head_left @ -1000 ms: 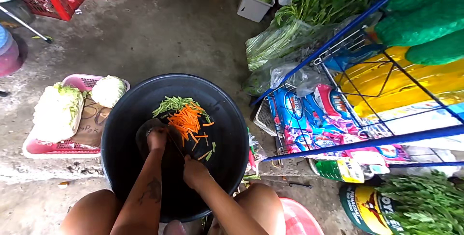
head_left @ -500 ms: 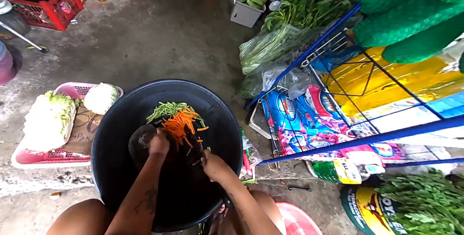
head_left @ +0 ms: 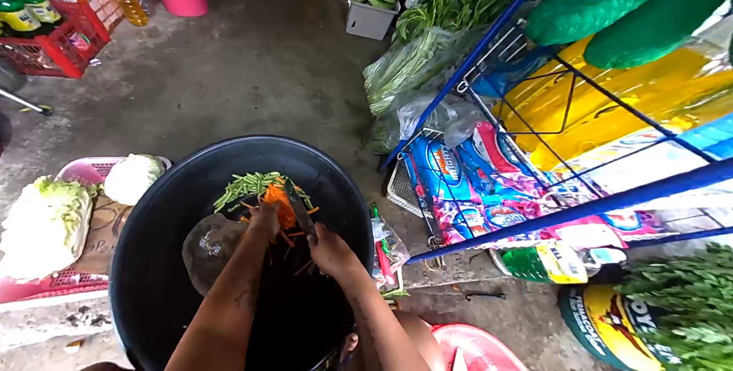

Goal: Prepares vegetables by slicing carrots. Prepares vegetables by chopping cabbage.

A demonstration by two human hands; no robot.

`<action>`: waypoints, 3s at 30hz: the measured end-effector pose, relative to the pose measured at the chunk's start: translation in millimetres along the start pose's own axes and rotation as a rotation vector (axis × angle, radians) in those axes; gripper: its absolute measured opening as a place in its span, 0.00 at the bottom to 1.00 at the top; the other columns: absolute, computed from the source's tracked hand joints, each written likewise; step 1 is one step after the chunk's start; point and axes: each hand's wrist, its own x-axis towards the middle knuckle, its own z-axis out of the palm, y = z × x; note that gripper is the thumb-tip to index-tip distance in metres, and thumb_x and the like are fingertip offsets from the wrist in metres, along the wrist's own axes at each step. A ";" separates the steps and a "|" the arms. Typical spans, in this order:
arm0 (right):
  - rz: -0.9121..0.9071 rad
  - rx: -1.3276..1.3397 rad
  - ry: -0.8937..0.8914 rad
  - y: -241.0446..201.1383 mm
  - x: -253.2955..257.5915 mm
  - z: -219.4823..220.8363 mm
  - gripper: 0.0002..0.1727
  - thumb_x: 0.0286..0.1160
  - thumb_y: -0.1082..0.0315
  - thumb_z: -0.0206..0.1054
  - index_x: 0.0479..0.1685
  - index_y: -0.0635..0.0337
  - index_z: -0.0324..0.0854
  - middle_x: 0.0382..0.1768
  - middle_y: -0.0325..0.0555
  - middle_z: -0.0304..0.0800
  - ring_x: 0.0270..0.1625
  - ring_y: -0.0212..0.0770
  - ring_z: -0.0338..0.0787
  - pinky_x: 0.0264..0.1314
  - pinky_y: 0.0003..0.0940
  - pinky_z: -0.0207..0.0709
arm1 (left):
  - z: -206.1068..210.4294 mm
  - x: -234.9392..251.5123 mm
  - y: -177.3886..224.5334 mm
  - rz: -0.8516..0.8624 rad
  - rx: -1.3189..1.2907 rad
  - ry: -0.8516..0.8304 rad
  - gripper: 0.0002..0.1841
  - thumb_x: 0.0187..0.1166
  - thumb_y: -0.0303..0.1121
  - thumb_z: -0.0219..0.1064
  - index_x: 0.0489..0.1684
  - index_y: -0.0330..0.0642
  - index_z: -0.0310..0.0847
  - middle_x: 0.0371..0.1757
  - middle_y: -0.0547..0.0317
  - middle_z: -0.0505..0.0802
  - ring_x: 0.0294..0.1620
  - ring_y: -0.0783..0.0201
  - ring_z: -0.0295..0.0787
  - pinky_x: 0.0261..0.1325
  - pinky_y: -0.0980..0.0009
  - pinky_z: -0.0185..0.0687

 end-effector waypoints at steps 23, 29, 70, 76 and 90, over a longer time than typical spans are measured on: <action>-0.015 0.313 0.191 48.9 -15.4 -58.7 0.26 0.97 0.53 0.45 0.88 0.52 0.60 0.48 0.55 0.85 0.31 0.45 0.87 0.37 0.44 0.85 | 30.5 -19.0 50.6 0.039 0.052 -0.118 0.36 0.82 0.52 0.67 0.81 0.30 0.71 0.83 0.26 0.72 0.84 0.27 0.65 0.81 0.32 0.64; -0.033 0.303 0.212 57.7 -20.8 -55.7 0.26 0.97 0.53 0.46 0.87 0.52 0.60 0.46 0.54 0.84 0.29 0.44 0.87 0.36 0.43 0.85 | 6.6 -37.2 98.8 0.002 0.140 -0.096 0.20 0.84 0.34 0.60 0.69 0.33 0.81 0.72 0.34 0.84 0.73 0.33 0.82 0.67 0.32 0.78; -0.126 -0.364 -0.015 -30.1 27.2 115.1 0.27 0.95 0.58 0.46 0.91 0.48 0.56 0.59 0.60 0.91 0.63 0.61 0.92 0.63 0.60 0.84 | -0.4 -75.0 -114.8 -0.109 -0.582 0.356 0.15 0.87 0.32 0.62 0.67 0.39 0.85 0.66 0.43 0.91 0.70 0.47 0.87 0.78 0.47 0.76; -0.077 -0.418 0.007 -36.5 38.6 112.0 0.28 0.96 0.55 0.43 0.92 0.49 0.55 0.61 0.59 0.91 0.65 0.59 0.91 0.67 0.58 0.83 | 7.2 -64.6 -112.5 -0.141 -0.584 0.334 0.19 0.85 0.32 0.65 0.72 0.38 0.81 0.68 0.42 0.89 0.73 0.47 0.85 0.80 0.49 0.75; -0.133 -0.519 -0.028 -26.1 35.7 119.4 0.25 0.97 0.54 0.42 0.87 0.47 0.61 0.53 0.57 0.93 0.60 0.59 0.94 0.62 0.59 0.85 | 9.6 -65.1 -112.2 -0.207 -0.598 0.376 0.13 0.87 0.34 0.63 0.62 0.43 0.88 0.66 0.47 0.91 0.71 0.48 0.86 0.76 0.46 0.77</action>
